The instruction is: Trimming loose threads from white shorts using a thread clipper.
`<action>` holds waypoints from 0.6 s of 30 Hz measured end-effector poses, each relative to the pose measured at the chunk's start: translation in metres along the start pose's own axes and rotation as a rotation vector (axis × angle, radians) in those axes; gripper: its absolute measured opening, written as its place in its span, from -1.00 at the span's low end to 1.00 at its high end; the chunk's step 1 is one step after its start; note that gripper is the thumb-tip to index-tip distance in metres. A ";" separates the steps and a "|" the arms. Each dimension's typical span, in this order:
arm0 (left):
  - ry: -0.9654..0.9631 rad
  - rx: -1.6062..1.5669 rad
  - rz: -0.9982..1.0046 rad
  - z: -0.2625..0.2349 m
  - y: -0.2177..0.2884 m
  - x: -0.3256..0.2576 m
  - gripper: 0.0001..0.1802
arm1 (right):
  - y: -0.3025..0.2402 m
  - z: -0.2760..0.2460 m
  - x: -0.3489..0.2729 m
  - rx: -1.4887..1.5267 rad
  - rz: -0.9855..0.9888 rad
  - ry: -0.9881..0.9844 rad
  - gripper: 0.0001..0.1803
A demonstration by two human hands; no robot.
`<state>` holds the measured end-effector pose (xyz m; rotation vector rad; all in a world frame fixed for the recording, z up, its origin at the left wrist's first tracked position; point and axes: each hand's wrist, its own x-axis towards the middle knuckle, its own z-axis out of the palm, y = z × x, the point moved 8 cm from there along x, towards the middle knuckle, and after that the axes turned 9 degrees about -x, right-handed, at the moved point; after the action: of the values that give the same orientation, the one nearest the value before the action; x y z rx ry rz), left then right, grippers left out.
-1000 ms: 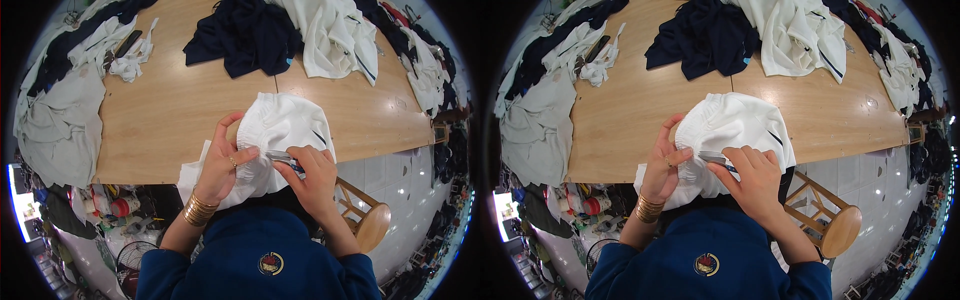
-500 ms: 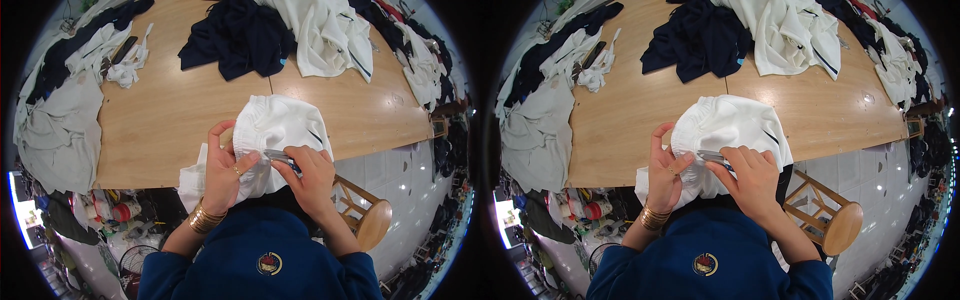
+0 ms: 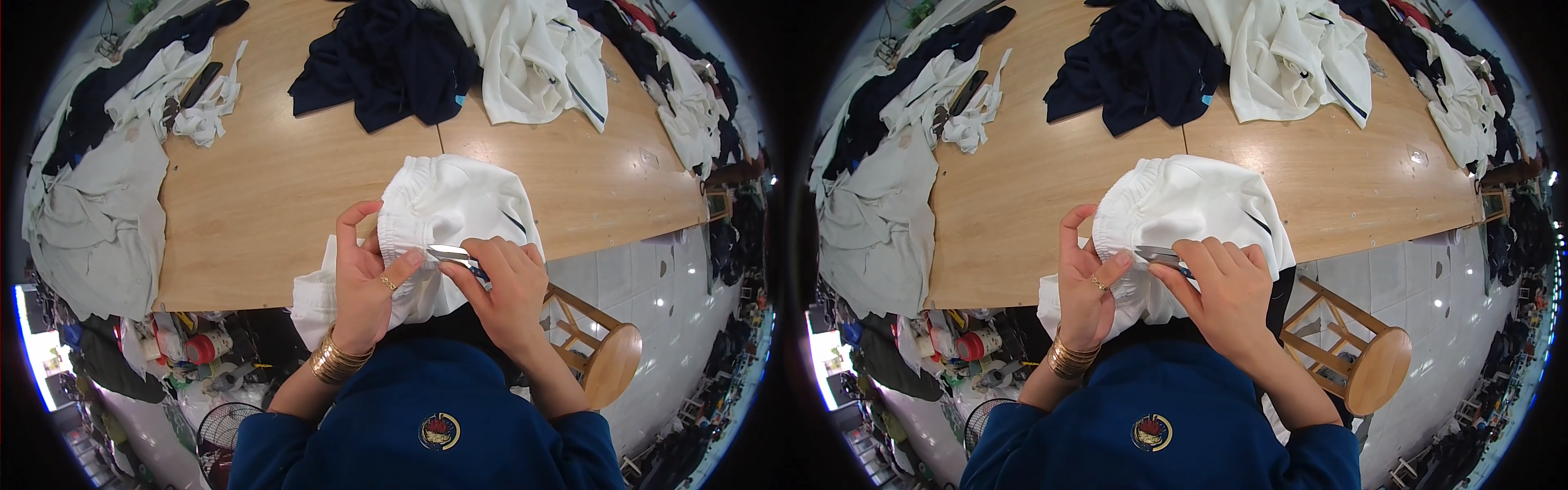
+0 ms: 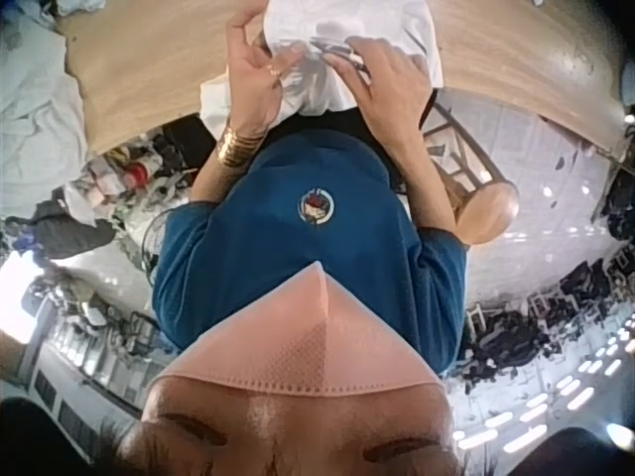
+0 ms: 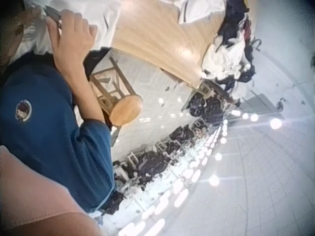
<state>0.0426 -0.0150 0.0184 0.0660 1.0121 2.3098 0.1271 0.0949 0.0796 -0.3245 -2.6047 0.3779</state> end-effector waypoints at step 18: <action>0.054 0.113 0.294 -0.068 0.092 0.029 -0.40 | 0.119 -0.011 -0.019 0.204 0.551 0.085 -0.55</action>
<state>-0.0470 -0.0910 0.0273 0.2120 1.2301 2.5256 0.1677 0.2025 0.0424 -0.9646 -2.3326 0.7882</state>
